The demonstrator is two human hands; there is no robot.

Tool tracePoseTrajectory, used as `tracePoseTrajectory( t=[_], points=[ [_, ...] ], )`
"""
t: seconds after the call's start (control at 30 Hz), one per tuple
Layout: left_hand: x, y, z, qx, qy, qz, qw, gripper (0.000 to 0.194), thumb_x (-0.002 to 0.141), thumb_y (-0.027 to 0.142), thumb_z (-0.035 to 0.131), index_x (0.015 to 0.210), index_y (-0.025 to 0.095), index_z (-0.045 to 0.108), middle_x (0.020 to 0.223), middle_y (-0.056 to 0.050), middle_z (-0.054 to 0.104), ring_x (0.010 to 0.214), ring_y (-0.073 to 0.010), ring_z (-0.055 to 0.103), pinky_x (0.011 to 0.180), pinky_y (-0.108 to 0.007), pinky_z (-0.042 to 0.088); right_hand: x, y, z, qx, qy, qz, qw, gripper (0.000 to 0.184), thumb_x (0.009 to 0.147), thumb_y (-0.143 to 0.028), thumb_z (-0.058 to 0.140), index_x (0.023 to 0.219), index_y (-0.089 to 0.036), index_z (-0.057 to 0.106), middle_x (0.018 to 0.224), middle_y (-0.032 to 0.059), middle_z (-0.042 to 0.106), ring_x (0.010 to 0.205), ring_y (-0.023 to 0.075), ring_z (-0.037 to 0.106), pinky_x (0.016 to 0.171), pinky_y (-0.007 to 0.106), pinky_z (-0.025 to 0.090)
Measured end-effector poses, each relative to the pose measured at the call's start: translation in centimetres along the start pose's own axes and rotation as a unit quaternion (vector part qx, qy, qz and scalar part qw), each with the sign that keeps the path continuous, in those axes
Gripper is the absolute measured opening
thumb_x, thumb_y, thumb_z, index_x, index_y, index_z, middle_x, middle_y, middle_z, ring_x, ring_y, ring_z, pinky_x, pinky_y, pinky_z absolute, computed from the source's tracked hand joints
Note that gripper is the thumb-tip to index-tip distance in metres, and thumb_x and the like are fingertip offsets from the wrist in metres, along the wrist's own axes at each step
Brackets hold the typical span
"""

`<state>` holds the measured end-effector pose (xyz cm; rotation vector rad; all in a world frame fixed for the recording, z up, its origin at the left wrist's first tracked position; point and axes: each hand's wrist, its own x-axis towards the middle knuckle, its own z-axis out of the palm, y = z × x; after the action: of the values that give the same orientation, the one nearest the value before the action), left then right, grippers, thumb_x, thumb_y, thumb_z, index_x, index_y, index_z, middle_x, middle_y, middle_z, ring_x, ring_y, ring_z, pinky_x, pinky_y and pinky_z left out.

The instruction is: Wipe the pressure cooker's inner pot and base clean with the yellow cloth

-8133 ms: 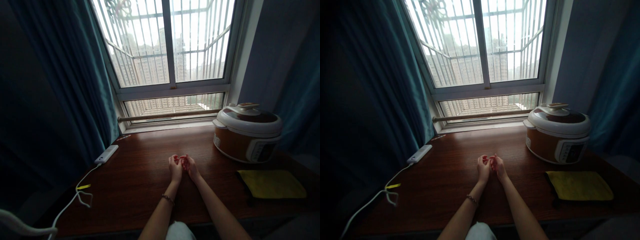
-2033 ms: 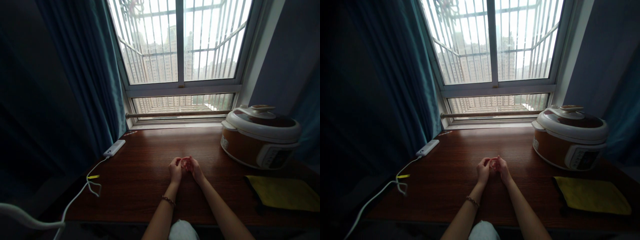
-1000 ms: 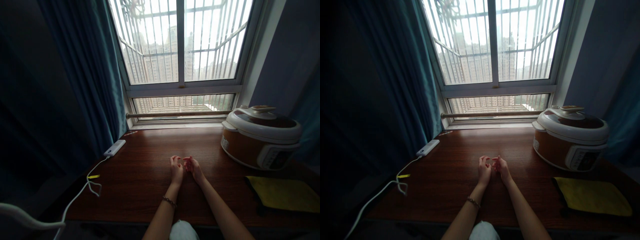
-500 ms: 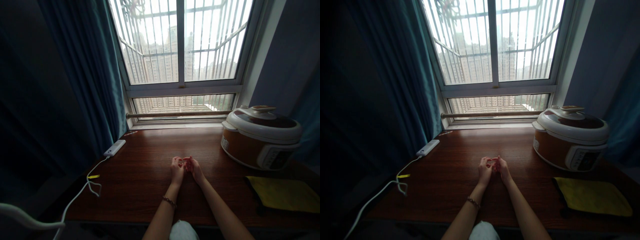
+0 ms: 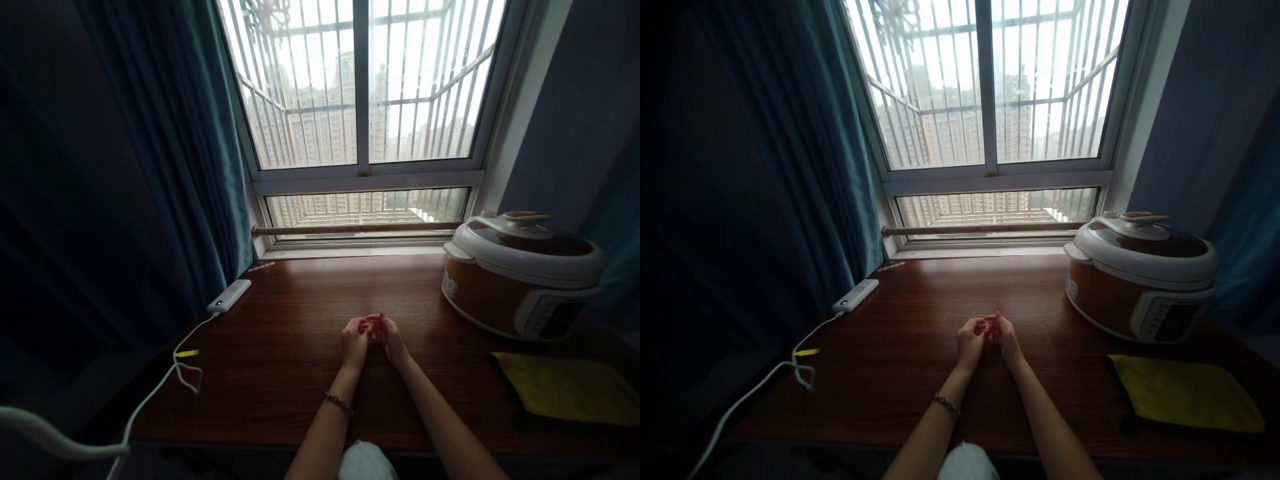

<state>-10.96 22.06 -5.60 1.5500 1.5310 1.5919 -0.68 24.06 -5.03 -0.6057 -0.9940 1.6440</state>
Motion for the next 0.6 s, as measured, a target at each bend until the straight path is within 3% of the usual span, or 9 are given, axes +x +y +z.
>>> tracePoseTrajectory(
  t=[0.23, 0.6],
  points=[
    [-0.06, 0.49, -0.47, 0.055, 0.005, 0.026, 0.998, 0.013, 0.074, 0.012, 0.051, 0.070, 0.017, 0.063, 0.078, -0.005, 0.064, 0.075, -0.0151, 0.059, 0.074, -0.030, 0.045, 0.00, -0.07, 0.15, -0.003, 0.000, 0.002, 1.000, 0.047, 0.073, -0.059, 0.055, 0.079, -0.015, 0.067, 0.056, 0.0018, 0.060, 0.046, 0.0089, 0.049, 0.043, 0.020, 0.033],
    [-0.12, 0.51, -0.52, 0.084, 0.021, 0.002, 0.996, 0.014, 0.074, 0.017, 0.050, 0.067, 0.016, 0.062, 0.067, -0.003, 0.061, 0.063, -0.0140, 0.056, 0.062, -0.025, 0.041, -0.09, -0.22, 0.22, -0.008, 0.000, 0.000, 1.000, 0.050, 0.072, -0.062, 0.054, 0.080, -0.015, 0.067, 0.056, 0.0018, 0.059, 0.046, 0.0090, 0.049, 0.043, 0.021, 0.033]
  ],
)
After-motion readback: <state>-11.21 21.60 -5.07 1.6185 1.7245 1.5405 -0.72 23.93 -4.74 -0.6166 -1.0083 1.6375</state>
